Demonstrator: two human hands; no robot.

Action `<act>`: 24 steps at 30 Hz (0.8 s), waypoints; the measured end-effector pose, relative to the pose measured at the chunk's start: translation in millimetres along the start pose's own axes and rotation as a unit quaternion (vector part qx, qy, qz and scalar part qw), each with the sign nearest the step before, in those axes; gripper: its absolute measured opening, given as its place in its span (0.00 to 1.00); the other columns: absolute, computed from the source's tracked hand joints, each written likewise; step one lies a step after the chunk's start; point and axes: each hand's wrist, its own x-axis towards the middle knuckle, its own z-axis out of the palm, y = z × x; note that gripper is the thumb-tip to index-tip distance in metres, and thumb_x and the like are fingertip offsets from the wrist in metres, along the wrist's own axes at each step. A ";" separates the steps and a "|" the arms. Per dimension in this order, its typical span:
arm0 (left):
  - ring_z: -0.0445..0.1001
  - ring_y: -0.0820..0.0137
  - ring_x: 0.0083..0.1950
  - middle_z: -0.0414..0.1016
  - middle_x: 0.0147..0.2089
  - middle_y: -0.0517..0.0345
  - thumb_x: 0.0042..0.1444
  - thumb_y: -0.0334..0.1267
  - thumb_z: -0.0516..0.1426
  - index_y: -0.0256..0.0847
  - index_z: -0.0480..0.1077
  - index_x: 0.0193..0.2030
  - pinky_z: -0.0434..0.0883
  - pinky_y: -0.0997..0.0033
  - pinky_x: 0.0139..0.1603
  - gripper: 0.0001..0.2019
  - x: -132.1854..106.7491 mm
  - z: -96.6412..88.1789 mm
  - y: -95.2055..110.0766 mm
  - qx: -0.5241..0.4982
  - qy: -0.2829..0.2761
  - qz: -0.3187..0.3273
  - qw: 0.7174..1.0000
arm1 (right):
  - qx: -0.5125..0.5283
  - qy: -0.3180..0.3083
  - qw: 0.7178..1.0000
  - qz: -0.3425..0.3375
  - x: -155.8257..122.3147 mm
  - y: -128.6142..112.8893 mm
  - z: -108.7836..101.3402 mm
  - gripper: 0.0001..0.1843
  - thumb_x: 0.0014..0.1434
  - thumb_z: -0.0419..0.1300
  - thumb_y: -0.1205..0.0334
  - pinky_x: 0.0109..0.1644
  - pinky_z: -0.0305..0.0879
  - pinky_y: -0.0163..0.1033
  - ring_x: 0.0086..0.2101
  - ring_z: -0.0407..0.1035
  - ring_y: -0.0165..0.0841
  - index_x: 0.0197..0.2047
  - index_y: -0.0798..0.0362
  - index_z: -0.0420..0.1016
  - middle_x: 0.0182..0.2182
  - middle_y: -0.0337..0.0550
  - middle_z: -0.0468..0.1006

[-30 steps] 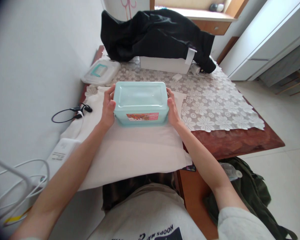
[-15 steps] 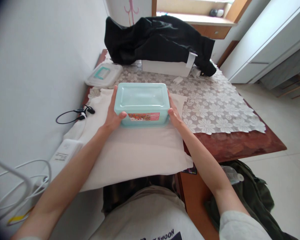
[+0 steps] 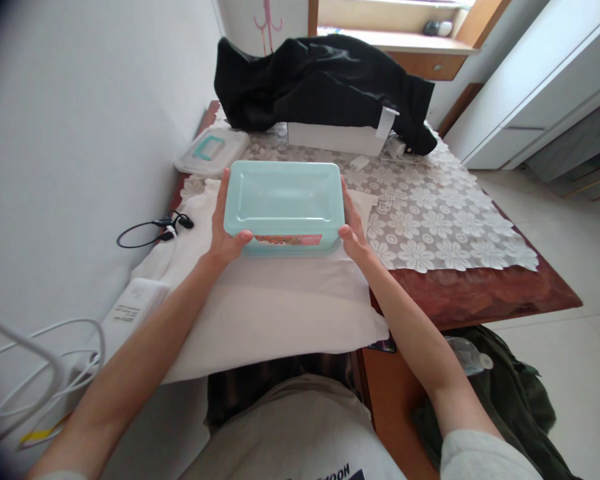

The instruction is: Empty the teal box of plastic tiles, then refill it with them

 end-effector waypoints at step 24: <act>0.51 0.42 0.89 0.49 0.90 0.50 0.52 0.77 0.69 0.46 0.46 0.90 0.54 0.48 0.89 0.68 9.7 -3.8 -47.0 -0.091 0.023 0.206 0.974 | 0.020 0.050 0.989 -0.140 -0.4 -10.6 7.5 0.63 0.57 0.55 0.08 0.89 0.49 0.57 0.82 0.51 0.54 0.85 0.33 0.60 0.83 0.37 0.59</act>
